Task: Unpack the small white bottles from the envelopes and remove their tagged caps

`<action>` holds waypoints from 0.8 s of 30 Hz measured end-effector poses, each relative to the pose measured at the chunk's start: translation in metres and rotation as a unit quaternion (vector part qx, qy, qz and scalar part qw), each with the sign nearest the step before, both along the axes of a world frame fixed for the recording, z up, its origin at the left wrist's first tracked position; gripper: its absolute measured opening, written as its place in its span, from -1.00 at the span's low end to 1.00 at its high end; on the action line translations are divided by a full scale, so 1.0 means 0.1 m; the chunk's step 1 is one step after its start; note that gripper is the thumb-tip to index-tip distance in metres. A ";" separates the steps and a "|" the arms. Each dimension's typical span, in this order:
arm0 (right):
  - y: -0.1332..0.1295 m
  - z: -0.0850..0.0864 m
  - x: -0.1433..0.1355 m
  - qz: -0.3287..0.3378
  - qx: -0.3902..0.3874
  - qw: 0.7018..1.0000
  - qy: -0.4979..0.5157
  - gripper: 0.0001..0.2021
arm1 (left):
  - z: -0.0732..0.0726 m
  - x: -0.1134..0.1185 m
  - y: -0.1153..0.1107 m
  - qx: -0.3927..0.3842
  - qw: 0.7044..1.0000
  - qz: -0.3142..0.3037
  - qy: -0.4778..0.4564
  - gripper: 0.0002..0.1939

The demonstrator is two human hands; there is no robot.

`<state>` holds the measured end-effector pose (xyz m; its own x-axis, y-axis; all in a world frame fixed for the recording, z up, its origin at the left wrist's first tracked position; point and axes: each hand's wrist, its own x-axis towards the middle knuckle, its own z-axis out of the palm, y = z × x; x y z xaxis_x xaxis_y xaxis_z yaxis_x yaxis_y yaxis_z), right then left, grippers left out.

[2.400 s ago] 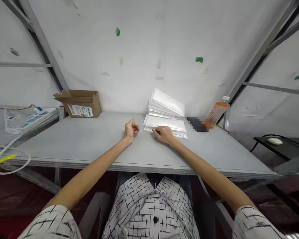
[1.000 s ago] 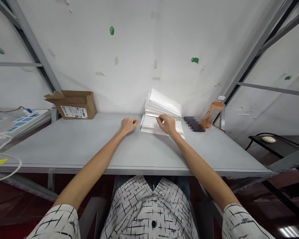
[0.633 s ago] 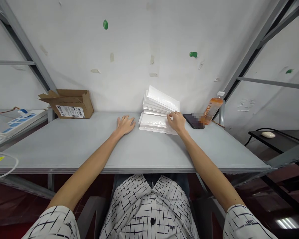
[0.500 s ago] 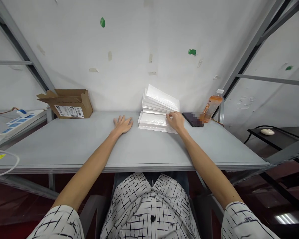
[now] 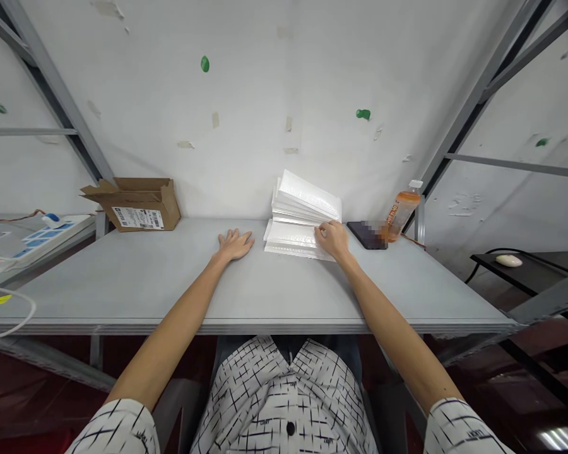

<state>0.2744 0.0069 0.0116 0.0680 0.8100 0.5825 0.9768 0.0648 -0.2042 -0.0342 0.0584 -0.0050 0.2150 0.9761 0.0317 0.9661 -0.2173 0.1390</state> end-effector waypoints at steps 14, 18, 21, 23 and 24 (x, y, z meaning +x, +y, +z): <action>-0.10 0.10 0.00 0.104 -0.086 0.991 -0.001 -0.50 | 0.04 -0.05 0.01 -0.013 1.000 -0.017 0.004 -0.36; -0.13 0.14 -0.01 0.111 -0.113 0.987 -0.018 -0.40 | 0.05 -0.06 0.00 -0.013 1.000 -0.017 -0.003 -0.38; -0.15 0.16 -0.01 0.110 -0.129 0.985 -0.032 -0.36 | 0.05 -0.06 -0.01 -0.009 1.000 -0.018 -0.017 -0.40; -0.15 0.17 -0.02 0.109 -0.131 0.985 -0.033 -0.37 | 0.06 -0.07 -0.01 -0.006 0.999 -0.020 -0.031 -0.41; -0.16 0.17 -0.02 0.110 -0.131 0.985 -0.029 -0.41 | 0.07 -0.07 -0.01 -0.004 0.999 -0.021 -0.039 -0.42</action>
